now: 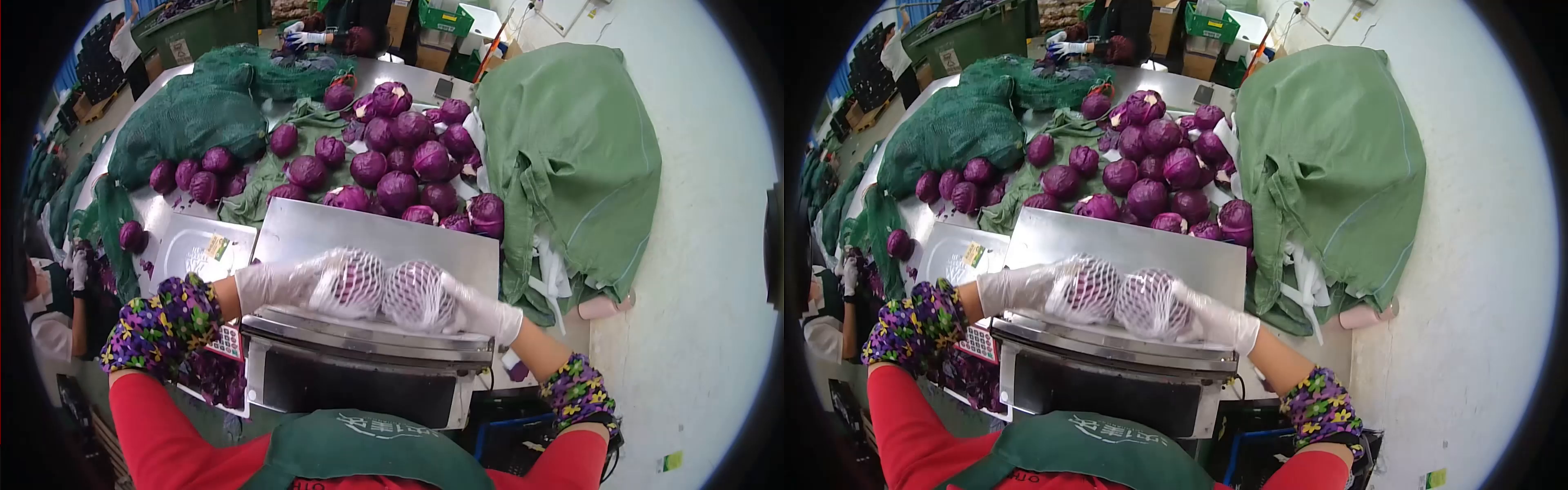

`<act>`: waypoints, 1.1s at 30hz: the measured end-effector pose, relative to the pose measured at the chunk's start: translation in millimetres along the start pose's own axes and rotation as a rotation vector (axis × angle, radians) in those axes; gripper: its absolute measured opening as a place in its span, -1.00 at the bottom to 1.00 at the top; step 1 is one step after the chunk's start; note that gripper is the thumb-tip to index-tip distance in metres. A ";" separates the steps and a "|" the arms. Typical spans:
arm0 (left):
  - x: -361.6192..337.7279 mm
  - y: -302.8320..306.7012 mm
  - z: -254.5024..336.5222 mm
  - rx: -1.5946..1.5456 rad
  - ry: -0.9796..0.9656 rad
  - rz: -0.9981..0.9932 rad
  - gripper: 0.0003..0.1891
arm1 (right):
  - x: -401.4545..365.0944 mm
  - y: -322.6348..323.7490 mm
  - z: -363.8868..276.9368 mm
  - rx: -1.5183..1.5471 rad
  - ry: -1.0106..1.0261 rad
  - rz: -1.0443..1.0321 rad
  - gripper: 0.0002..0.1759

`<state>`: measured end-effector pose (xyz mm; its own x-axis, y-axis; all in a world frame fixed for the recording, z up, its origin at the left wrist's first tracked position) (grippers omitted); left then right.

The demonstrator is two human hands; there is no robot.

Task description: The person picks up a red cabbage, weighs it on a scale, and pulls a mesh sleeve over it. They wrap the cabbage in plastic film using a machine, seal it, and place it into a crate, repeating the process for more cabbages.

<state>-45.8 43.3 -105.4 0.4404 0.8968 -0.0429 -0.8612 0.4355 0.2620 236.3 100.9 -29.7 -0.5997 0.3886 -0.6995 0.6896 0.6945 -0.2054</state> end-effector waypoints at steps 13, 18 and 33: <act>15.7 11.8 132.9 0.858 -0.576 0.306 -0.31 | 7.7 -0.9 -32.0 -1.749 1.339 0.539 -0.26; 24.0 21.5 117.4 -0.056 -0.222 0.361 -0.21 | -5.2 -2.7 -55.8 -0.603 0.945 0.400 0.23; -151.2 -168.7 19.5 -0.608 0.506 -0.178 -0.47 | -57.1 -113.1 151.8 0.459 0.029 -0.280 -0.36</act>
<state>37.8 -167.3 -124.3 0.5414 0.6731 -0.5038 -0.8402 0.4112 -0.3536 254.1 -91.8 -70.4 -0.7928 0.2472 -0.5570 0.6040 0.4403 -0.6643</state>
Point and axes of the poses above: each hand's wrist, its own x-axis towards the middle knuckle, its own y-axis out of the back of the hand, z = x × y, the point moved 7 cm from there along x, towards the middle knuckle, and after that the axes turned 10 degrees about z, right-handed, at the moved point
